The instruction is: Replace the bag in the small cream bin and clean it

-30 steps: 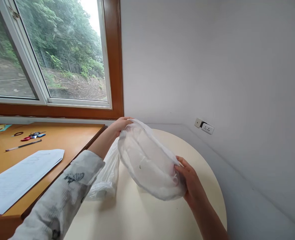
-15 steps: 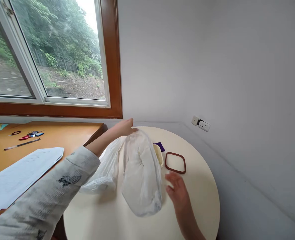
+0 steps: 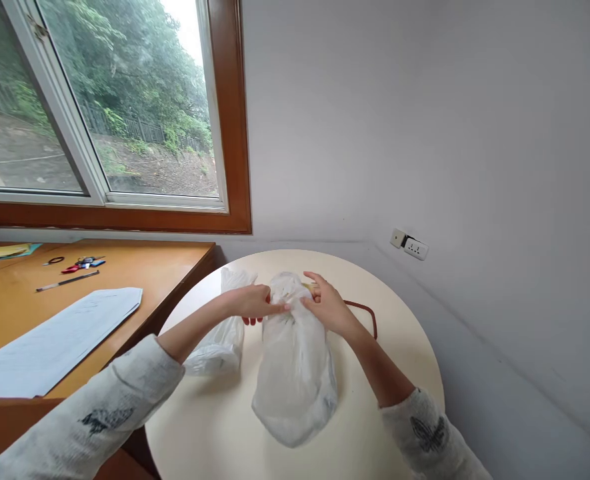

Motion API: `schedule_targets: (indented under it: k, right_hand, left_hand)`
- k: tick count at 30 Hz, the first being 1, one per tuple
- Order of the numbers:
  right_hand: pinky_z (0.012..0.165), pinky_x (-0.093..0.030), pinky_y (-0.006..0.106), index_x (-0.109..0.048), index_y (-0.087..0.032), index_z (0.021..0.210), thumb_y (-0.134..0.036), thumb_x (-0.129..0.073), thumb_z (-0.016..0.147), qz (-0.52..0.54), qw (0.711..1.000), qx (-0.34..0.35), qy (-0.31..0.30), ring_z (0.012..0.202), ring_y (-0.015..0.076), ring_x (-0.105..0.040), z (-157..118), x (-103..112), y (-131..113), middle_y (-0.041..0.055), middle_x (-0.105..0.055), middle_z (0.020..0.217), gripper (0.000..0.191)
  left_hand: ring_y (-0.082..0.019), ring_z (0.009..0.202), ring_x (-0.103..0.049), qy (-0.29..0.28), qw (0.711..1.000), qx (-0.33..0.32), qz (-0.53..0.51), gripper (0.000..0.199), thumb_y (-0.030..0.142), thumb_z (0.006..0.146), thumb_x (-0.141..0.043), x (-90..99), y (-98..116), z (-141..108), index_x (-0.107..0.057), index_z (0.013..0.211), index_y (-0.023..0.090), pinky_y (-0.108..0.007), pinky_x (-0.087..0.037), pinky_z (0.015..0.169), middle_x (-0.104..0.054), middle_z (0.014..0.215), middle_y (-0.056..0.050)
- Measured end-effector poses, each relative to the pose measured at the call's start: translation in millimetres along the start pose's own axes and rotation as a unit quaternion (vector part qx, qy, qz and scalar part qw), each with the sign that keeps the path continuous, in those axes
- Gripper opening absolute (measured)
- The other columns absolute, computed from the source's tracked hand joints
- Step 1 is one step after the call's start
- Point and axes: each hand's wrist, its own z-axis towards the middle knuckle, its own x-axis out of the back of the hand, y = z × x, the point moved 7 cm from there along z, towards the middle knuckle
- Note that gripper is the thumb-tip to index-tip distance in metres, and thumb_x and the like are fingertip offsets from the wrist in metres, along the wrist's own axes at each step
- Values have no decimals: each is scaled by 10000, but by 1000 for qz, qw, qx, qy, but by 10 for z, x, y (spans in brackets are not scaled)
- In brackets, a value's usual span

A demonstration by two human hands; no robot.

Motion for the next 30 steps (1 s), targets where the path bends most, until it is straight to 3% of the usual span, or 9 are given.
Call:
schedule_targets:
  k: [4, 8, 13, 20, 25, 30]
  right_hand:
    - [517, -418, 238, -383, -291, 1265, -339, -499, 779, 105, 994, -1, 38, 560, 116, -520, 109, 232, 35, -29, -552, 722, 502]
    - [505, -421, 239, -385, -311, 1259, -353, -512, 764, 133, 989, -13, 60, 557, 114, -526, 176, 507, 121, -22, -566, 775, 513]
    - [564, -416, 261, -427, -292, 1229, -355, -503, 764, 27, 989, 6, 147, 577, 133, -515, 218, 859, 270, -43, -534, 668, 475]
    - [701, -402, 301, -500, -239, 1162, -335, -481, 767, -104, 968, 27, 227, 655, 159, -511, 283, 1147, 411, -33, -518, 624, 407]
    - [679, -389, 307, -517, -236, 1137, -308, -479, 781, -206, 953, -1, 222, 713, 185, -531, 312, 1207, 542, 17, -553, 735, 365]
    - [673, -391, 327, -444, -220, 1224, -321, -488, 786, -286, 936, -38, 203, 795, 217, -543, 254, 1208, 730, 63, -574, 881, 451]
  left_hand:
    - [-161, 552, -578, 29, 996, -77, -25, 375, 550, 715, -485, -69, -5, 7, -435, 643, 185, -252, -425, 481, -586, 625, -31]
    - [-142, 533, -544, 67, 992, -99, -37, 312, 445, 742, -468, 36, -40, 98, -366, 586, 195, -237, -383, 471, -515, 571, 1]
    - [-142, 503, -540, 127, 988, -84, 13, 322, 395, 725, -484, 234, -145, 149, -288, 561, 199, -237, -314, 450, -457, 553, 21]
    - [-154, 508, -554, 113, 992, -57, 20, 290, 393, 692, -512, 274, -313, 135, -341, 563, 199, -239, -284, 446, -487, 559, 16]
    - [-145, 491, -488, 91, 995, -31, 9, 270, 393, 680, -515, 219, -387, 67, -364, 560, 204, -241, -268, 448, -527, 527, 2]
    - [-121, 470, -380, 140, 989, -21, 43, 287, 407, 671, -541, 228, -337, -78, -371, 562, 202, -250, -231, 450, -491, 579, 1]
